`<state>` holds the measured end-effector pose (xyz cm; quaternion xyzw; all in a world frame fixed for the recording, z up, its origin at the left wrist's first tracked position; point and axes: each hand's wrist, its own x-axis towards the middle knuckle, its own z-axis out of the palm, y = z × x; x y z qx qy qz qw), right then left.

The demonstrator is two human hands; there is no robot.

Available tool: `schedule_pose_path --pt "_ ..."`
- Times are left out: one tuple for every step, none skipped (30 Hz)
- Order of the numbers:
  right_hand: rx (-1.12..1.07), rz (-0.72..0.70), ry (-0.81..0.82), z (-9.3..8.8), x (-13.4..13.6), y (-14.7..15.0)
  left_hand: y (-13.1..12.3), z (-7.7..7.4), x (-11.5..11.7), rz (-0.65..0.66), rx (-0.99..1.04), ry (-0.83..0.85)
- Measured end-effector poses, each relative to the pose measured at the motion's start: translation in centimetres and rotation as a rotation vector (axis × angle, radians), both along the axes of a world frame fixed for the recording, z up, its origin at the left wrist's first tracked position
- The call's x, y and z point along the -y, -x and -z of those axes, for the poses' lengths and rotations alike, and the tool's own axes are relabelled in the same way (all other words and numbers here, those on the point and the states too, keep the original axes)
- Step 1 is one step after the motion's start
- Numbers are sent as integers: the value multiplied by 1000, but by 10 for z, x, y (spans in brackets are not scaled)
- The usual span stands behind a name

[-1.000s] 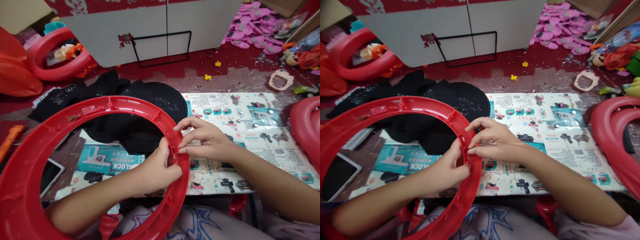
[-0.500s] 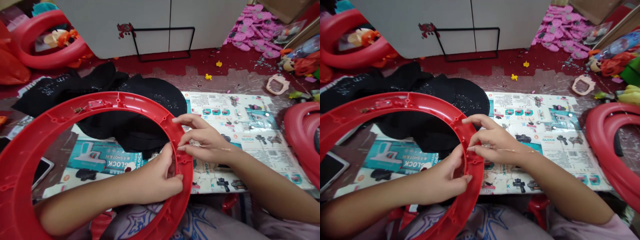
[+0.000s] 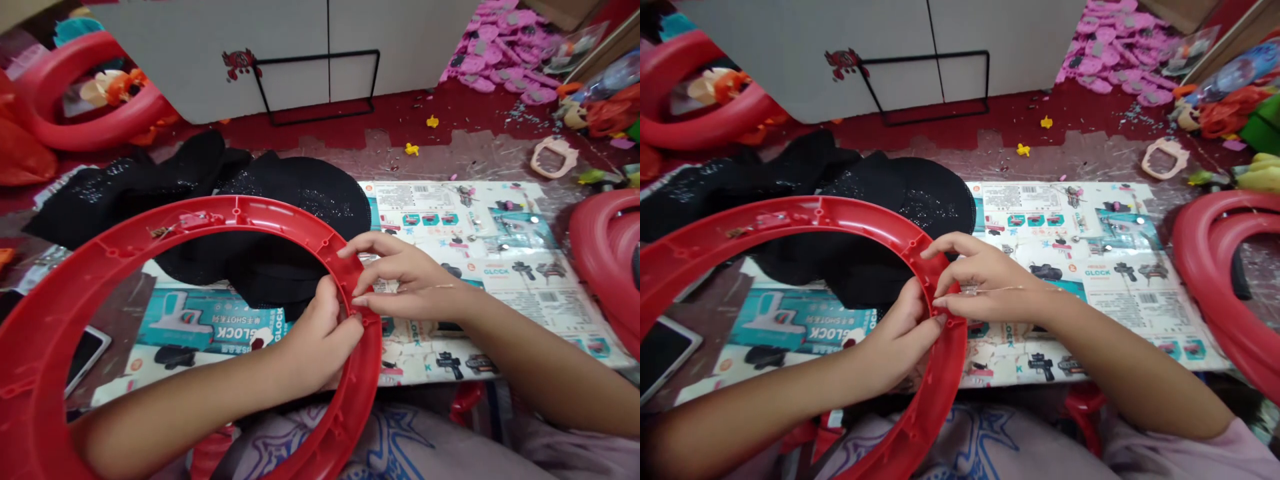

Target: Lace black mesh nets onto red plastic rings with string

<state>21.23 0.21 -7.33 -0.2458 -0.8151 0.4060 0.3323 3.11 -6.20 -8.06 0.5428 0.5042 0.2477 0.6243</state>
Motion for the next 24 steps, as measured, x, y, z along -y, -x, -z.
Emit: schedule_pose_path --pt "-19 2 8 0 -1 -1 1 -2 0 20 -59 -36" --pt "-46 11 12 0 -2 -1 2 -3 0 41 -106 -68" --pt "-76 25 11 -1 -3 -2 3 -5 1 72 -136 -87" --pt "-100 37 7 -2 -4 -3 3 -7 1 104 -152 -92" --pt "-114 41 -2 -2 -4 -4 3 -9 2 136 -155 -85" --pt "-118 36 -16 -3 -5 -4 3 -10 2 167 -152 -70" --pt "-112 26 -35 -4 -5 -5 4 -11 3 195 -146 -57" --pt "-97 17 -58 -5 -4 -5 4 -12 3 220 -140 -48" --pt "-81 10 -84 -5 -4 -5 5 -12 3 247 -134 -40" --pt "-66 6 -110 -5 -3 -4 5 -13 4 272 -130 -34" --pt "-54 8 -130 -4 -3 -4 6 -13 4 300 -129 -27" --pt "-44 11 -142 -3 -2 -3 7 -13 4 324 -130 -22" --pt "-35 13 -144 -2 -2 -2 8 -13 4 345 -133 -19" --pt "-34 10 -141 0 -2 -1 9 -13 4 359 -133 -21" --pt "-41 6 -134 1 -3 -1 9 -13 4 361 -129 -28" --pt "-50 5 -130 3 -3 0 9 -13 4 356 -121 -35" --pt "-58 6 -134 4 -4 0 9 -13 4 348 -110 -38" --pt "-62 4 -148 5 -4 0 9 -13 4 339 -97 -39" --pt "-59 0 -166 5 -5 0 8 -13 4 336 -84 -35" --pt "-48 -7 -187 5 -6 -1 8 -14 3 341 -72 -30" --pt "-31 -20 -206 5 -6 -2 7 -15 3 353 -64 -21" --pt "-20 -39 -223 4 -7 -3 7 -16 3 370 -59 -10" --pt "-14 -61 -234 3 -8 -4 7 -18 3 385 -56 2" --pt "-13 -86 -241 3 -8 -5 6 -19 3 397 -55 13"
